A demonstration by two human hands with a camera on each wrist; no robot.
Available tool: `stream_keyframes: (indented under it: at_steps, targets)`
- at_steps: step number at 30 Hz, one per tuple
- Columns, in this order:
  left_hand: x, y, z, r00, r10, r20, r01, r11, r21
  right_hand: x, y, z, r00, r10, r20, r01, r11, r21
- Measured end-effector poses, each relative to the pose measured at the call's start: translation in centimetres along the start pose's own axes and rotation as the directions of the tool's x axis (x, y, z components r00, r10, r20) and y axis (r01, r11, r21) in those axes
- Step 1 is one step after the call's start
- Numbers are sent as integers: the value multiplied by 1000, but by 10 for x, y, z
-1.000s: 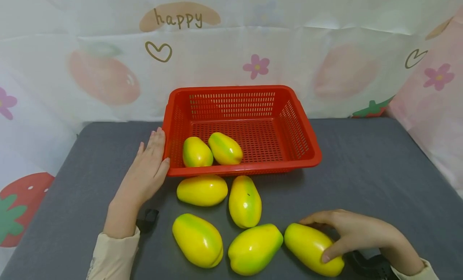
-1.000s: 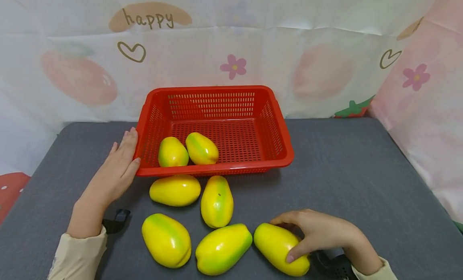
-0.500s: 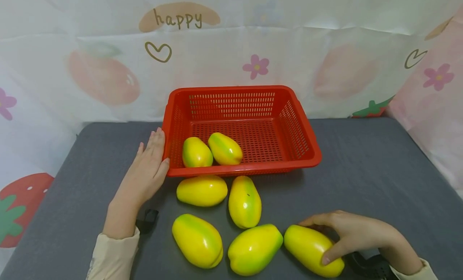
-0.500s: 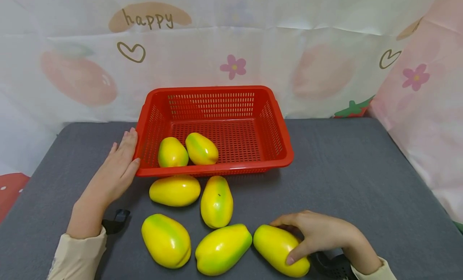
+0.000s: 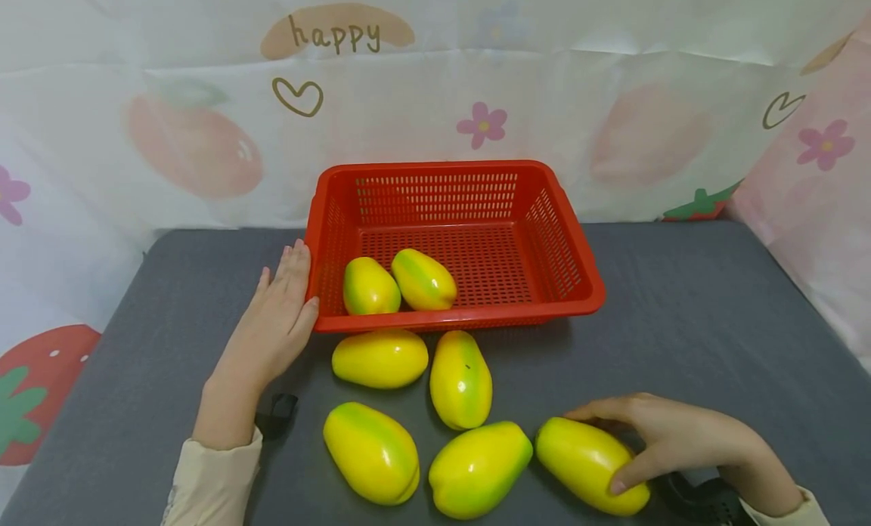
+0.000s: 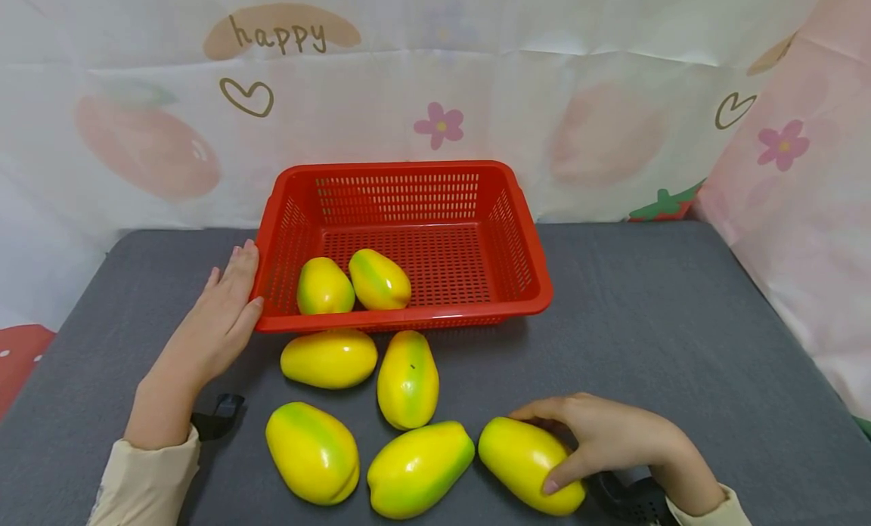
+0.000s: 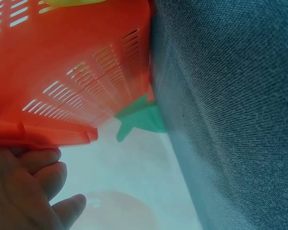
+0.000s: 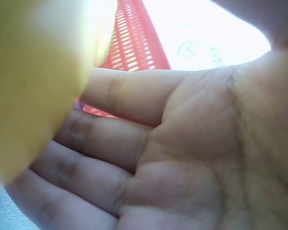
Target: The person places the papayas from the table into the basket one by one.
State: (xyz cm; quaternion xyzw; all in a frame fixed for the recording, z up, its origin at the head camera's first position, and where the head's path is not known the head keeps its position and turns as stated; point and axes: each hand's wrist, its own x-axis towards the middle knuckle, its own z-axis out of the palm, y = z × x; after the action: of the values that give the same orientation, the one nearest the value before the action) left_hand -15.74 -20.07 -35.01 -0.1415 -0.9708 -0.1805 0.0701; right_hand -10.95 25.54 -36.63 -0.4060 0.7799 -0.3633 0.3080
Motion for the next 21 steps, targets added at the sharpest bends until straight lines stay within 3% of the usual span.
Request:
stream_keyframes:
  at_steps: [7,21]
  targets:
    - [0,0,0,1000,-4,3,4,1000,5,-4,-2,-2,997,-8,-75,5,999,-31]
    - [0,0,0,1000,7,-2,-7,1000,1,-3,-10,-4,964,103,-246,-73,989,128]
